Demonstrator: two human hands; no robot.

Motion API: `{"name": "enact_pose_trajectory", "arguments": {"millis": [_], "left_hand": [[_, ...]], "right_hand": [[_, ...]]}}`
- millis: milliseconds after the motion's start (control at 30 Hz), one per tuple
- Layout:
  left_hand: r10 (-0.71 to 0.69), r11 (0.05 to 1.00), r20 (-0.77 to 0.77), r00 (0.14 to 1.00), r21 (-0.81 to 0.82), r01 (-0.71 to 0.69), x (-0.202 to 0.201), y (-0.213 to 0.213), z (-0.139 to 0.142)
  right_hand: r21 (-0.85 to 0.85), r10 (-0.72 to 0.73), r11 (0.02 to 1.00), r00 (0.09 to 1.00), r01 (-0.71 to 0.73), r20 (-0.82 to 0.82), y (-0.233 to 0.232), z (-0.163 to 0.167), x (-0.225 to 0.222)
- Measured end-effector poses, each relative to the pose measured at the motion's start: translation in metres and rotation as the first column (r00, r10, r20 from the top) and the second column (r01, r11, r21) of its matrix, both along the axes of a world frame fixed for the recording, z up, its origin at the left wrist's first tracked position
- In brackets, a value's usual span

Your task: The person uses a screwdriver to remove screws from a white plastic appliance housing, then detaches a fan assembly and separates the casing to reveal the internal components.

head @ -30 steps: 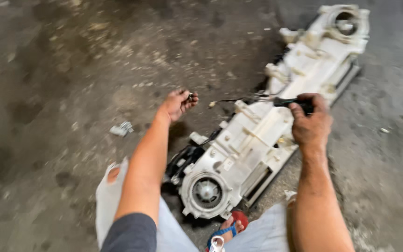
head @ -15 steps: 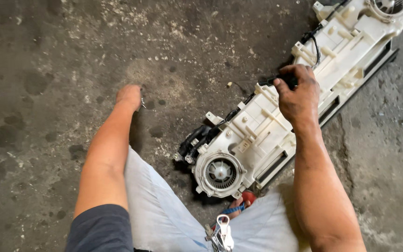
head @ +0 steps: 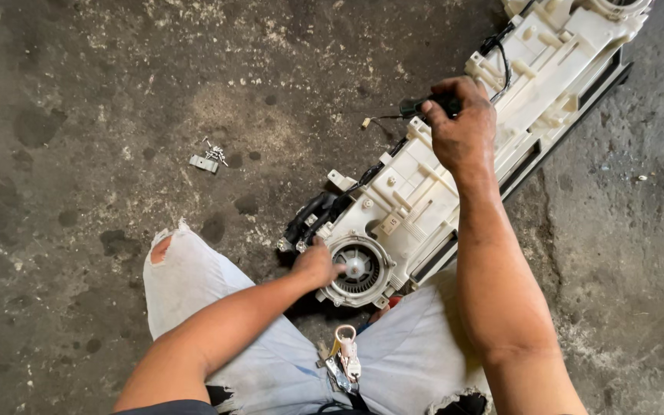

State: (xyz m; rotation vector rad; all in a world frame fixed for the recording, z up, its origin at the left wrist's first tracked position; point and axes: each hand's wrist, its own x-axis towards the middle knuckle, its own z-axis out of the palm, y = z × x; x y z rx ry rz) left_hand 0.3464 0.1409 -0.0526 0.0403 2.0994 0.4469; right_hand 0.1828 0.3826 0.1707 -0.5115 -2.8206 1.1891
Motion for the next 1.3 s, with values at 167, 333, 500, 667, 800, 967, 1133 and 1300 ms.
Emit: {"name": "enact_pose_trajectory", "arguments": {"millis": [167, 333, 500, 667, 800, 967, 1133, 1300], "left_hand": [[0.009, 1.000, -0.029, 1.000, 0.024, -0.009, -0.022, -0.012, 0.024], [0.038, 0.999, -0.217, 0.975, 0.007, -0.037, -0.082, -0.046, 0.049], [-0.065, 0.998, -0.327, 0.943, -0.040, 0.055, -0.146, -0.080, 0.056], [-0.073, 0.997, -0.264, 0.962, -0.021, 0.070, -0.184, -0.106, 0.050], [0.128, 0.963, -0.396, 0.909, 0.268, -0.019, -0.212, -0.125, 0.034], [0.104, 0.901, -0.377, 0.920, 0.428, 0.074, -0.222, -0.103, 0.019], [0.080, 0.943, -0.162, 0.984, 0.333, -0.022, -0.226, -0.095, 0.018], [0.266, 0.891, -0.048, 0.963, 0.393, -0.226, -0.237, -0.100, 0.024]], "right_hand": [[0.071, 0.138, 0.988, 0.990, -0.135, -0.040, -0.002, 0.020, 0.006], [0.102, 0.302, 0.948, 0.953, -0.301, 0.010, -0.022, 0.032, 0.023], [0.148, 0.404, 0.908, 0.913, -0.393, -0.056, -0.058, 0.030, 0.031], [0.204, 0.523, 0.846, 0.840, -0.492, -0.144, -0.094, 0.037, 0.035], [0.267, 0.570, 0.805, 0.815, -0.529, -0.104, -0.129, 0.037, 0.026], [0.350, 0.604, 0.718, 0.788, -0.602, 0.118, -0.173, 0.029, 0.008], [0.471, 0.690, 0.624, 0.722, -0.623, 0.042, -0.203, 0.033, -0.013], [0.427, 0.643, 0.657, 0.758, -0.621, 0.111, -0.211, 0.041, -0.032]]}}
